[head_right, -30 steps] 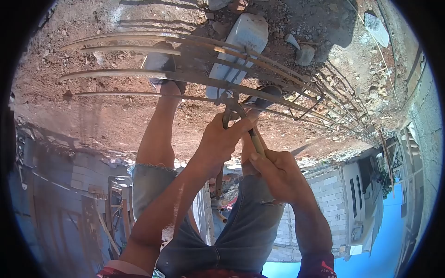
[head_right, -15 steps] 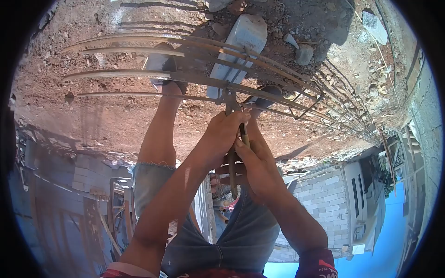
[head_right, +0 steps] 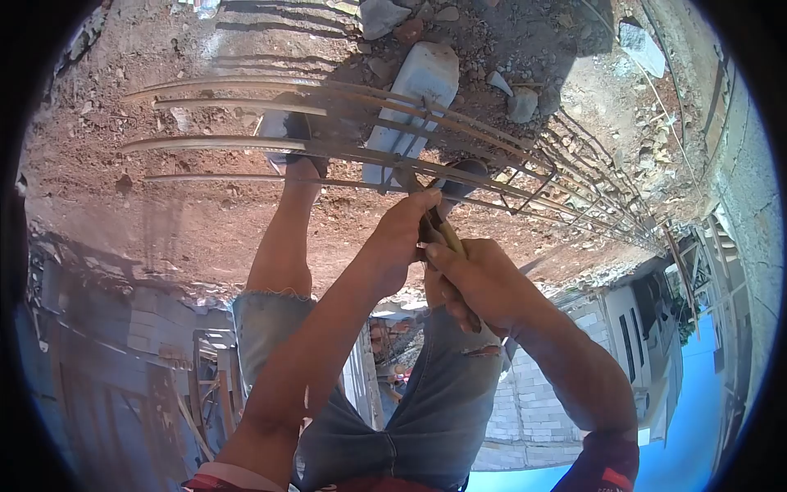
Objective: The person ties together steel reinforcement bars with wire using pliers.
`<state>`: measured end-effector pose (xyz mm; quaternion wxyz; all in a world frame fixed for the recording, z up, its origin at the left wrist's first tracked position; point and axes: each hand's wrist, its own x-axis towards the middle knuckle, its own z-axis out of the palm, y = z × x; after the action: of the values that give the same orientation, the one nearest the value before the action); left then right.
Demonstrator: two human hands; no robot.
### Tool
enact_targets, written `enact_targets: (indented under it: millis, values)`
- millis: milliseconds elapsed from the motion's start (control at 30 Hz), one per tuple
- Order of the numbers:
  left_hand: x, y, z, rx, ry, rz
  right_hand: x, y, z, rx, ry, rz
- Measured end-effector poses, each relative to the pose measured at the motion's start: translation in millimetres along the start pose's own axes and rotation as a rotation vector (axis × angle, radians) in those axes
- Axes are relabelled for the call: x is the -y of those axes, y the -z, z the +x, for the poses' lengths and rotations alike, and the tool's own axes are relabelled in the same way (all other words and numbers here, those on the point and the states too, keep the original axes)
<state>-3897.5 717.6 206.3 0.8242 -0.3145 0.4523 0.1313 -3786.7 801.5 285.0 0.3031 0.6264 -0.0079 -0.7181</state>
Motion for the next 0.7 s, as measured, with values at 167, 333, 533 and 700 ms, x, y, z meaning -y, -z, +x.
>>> enact_targets:
  millis: [167, 333, 533, 700]
  values:
    - [22, -11, 20, 0.141, -0.215, -0.365, 5, 20, -6, -0.454, 0.261, -1.221]
    - [19, -33, 15, 0.362, -0.333, -0.614, 32, 46, -15, -0.689, 0.468, -1.704]
    - [17, -30, 23, 0.260, -0.351, -0.706, 29, 42, -18, -0.616, 0.486, -1.738]
    - [23, -24, 25, 0.109, -0.316, -0.605, -6, 34, 0, -0.587, 0.468, -1.489]
